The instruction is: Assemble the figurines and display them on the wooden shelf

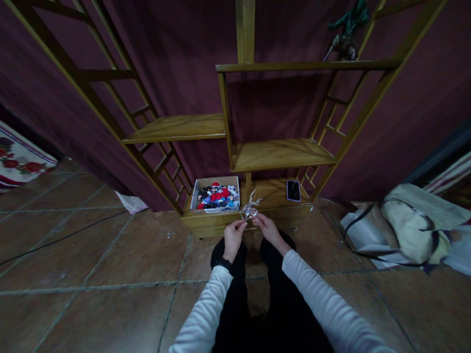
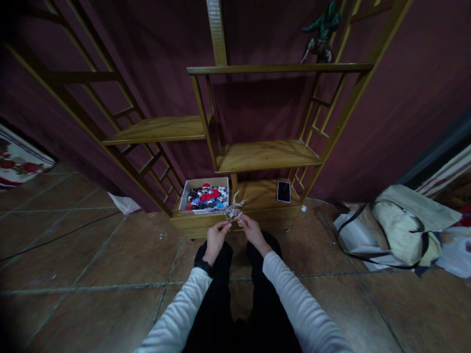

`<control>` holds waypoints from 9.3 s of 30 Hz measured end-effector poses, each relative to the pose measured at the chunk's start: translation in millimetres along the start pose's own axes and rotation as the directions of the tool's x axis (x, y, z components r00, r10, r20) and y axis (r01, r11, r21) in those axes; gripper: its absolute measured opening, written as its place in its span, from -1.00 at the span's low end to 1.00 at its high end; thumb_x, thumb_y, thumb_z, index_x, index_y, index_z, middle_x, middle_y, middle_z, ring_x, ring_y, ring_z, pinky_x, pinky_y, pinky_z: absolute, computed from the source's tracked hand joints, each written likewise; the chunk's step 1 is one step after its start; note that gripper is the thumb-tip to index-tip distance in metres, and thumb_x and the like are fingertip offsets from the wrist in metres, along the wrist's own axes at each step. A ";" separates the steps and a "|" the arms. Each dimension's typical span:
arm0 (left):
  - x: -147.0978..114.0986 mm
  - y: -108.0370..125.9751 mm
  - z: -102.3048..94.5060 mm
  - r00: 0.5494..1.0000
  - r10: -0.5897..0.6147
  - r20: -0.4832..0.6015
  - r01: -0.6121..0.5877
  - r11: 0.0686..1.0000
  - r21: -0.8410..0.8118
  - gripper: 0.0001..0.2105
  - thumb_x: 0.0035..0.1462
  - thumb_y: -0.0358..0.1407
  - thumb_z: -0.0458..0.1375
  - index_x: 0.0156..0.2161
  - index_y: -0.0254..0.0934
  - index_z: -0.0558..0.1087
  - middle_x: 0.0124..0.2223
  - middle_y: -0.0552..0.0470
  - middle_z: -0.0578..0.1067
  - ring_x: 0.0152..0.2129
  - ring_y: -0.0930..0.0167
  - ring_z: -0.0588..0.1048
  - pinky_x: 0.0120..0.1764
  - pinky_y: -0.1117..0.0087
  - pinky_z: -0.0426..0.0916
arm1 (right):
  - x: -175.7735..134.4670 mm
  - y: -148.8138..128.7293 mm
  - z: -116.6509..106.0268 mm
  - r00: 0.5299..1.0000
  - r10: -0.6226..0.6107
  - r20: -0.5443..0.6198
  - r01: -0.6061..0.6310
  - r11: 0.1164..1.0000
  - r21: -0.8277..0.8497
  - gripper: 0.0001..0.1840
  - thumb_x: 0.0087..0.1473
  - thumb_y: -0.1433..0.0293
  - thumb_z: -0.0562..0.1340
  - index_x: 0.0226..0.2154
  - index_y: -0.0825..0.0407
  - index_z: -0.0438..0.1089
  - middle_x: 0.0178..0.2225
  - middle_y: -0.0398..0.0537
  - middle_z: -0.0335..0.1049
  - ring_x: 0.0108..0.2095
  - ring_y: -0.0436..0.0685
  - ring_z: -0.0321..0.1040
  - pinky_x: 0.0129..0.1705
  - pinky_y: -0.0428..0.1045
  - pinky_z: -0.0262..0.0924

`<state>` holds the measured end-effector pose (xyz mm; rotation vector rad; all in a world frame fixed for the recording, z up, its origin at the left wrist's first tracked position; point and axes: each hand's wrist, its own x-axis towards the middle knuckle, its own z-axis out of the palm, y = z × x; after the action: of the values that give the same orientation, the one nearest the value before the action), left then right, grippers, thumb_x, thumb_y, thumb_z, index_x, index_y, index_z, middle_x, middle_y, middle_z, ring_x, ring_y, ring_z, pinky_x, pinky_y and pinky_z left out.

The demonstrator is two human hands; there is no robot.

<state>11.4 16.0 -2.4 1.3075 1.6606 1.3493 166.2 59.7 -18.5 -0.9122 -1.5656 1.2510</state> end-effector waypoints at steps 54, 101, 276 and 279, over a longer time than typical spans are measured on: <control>-2.5 2.3 -2.7 0.999 0.034 0.026 -0.036 0.993 0.114 -0.83 -0.05 -0.21 0.18 -0.37 -0.24 0.53 -0.46 -0.01 0.54 -0.49 0.37 0.50 -0.40 0.41 0.34 | -5.1 -10.1 -1.4 1.000 -0.025 0.005 0.025 0.983 -0.180 -0.67 0.10 0.21 0.05 -0.12 -0.05 0.35 -0.23 -0.08 0.47 -0.24 0.09 0.40 -0.17 0.02 0.29; -7.9 4.4 3.0 0.993 0.116 -0.014 -0.107 0.949 0.296 -0.74 0.11 -0.19 0.06 -0.13 -0.22 0.44 -0.20 -0.01 0.53 -0.29 0.40 0.48 -0.19 0.41 0.30 | -12.8 -20.5 3.2 1.000 0.009 0.026 -0.002 0.965 -0.264 -0.67 0.12 0.22 0.05 -0.08 -0.11 0.33 -0.18 -0.12 0.46 -0.24 0.10 0.43 -0.16 0.01 0.30; 9.4 22.9 -18.2 0.813 -0.096 0.575 0.348 0.871 -0.347 -0.62 -0.12 -0.13 0.25 -0.24 -0.41 0.49 -0.33 -0.18 0.54 -0.59 0.49 0.42 -0.50 0.48 0.24 | -8.2 -44.5 -2.1 0.988 0.154 0.007 -0.150 0.947 0.283 -0.67 -0.16 0.14 0.29 -0.35 -0.01 0.49 -0.36 -0.08 0.48 -0.36 0.07 0.34 -0.25 -0.01 0.21; 9.7 21.5 -18.4 0.810 -0.110 0.576 0.367 0.861 -0.351 -0.62 -0.12 -0.12 0.25 -0.25 -0.41 0.49 -0.29 -0.19 0.53 -0.56 0.48 0.44 -0.49 0.50 0.25 | -8.2 -43.1 -3.0 0.989 0.149 -0.016 -0.139 0.951 0.276 -0.68 -0.15 0.14 0.29 -0.36 0.00 0.49 -0.38 -0.08 0.48 -0.40 0.05 0.32 -0.27 -0.01 0.20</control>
<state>-1.6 18.7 24.4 1.0199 1.0029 0.9963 171.2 43.8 22.2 -0.8755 -1.2743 1.5035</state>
